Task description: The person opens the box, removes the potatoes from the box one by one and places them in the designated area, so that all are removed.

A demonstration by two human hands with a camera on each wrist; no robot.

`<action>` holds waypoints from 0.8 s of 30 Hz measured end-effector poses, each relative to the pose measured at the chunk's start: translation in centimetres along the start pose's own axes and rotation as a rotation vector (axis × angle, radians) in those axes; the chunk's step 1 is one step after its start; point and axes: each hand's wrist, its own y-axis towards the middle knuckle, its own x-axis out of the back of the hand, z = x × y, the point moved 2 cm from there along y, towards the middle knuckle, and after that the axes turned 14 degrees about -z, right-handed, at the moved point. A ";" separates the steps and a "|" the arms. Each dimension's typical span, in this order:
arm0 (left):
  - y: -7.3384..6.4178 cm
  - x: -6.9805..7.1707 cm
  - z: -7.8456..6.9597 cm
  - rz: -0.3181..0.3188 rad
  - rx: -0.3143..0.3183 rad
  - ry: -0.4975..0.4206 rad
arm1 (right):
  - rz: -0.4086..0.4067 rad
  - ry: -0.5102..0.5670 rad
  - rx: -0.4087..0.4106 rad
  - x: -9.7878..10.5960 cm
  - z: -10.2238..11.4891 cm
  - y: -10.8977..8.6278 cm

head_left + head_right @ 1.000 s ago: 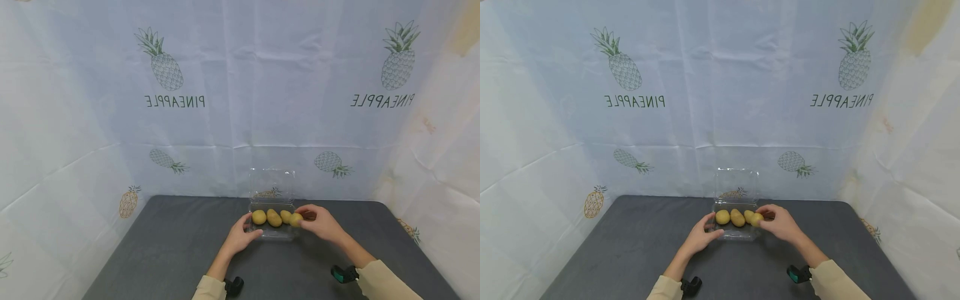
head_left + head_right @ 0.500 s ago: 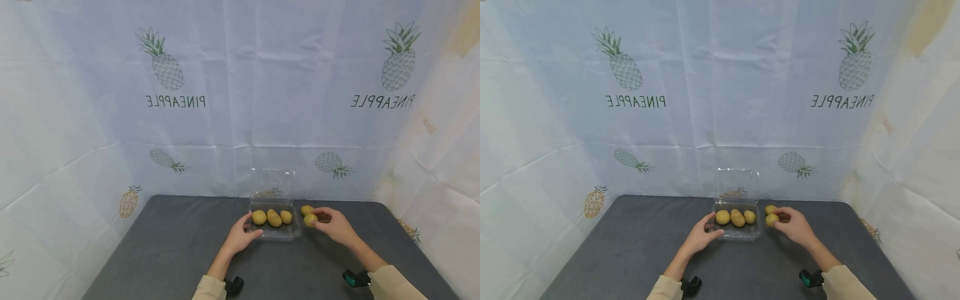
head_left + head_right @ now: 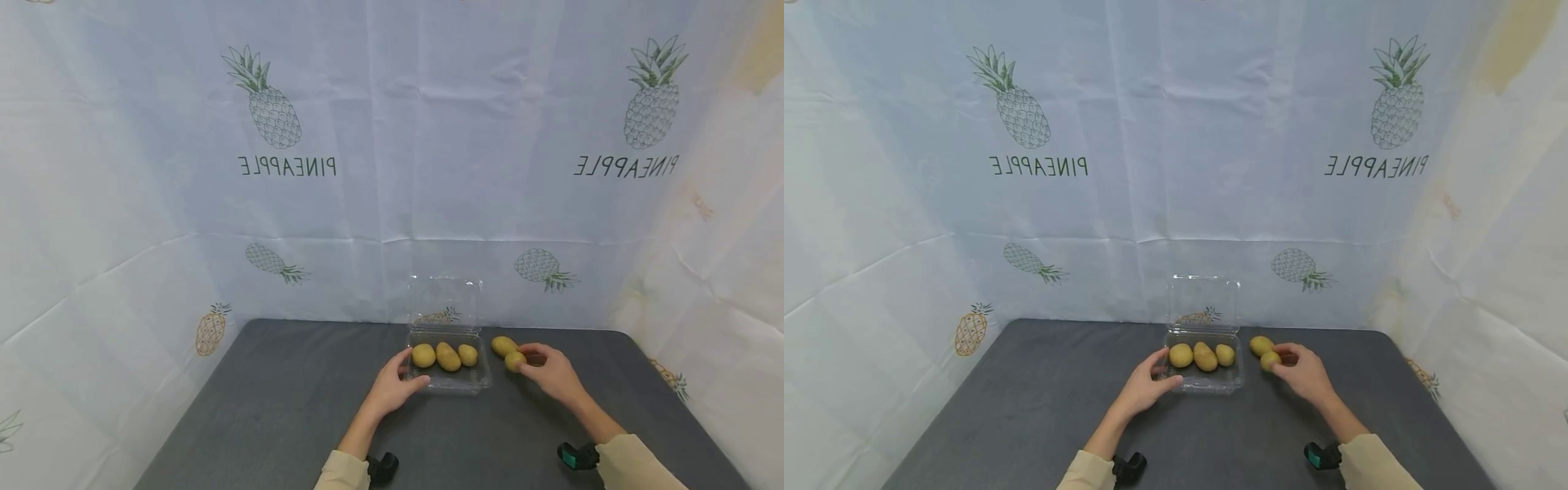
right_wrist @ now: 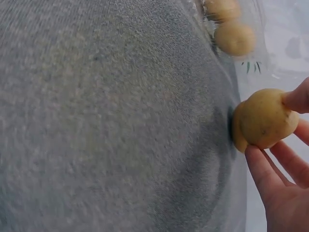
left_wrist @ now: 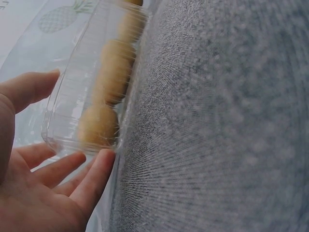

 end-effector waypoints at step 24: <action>0.0 0.0 0.0 -0.003 0.005 -0.002 | 0.101 -0.066 -0.019 0.0 -0.6 0.0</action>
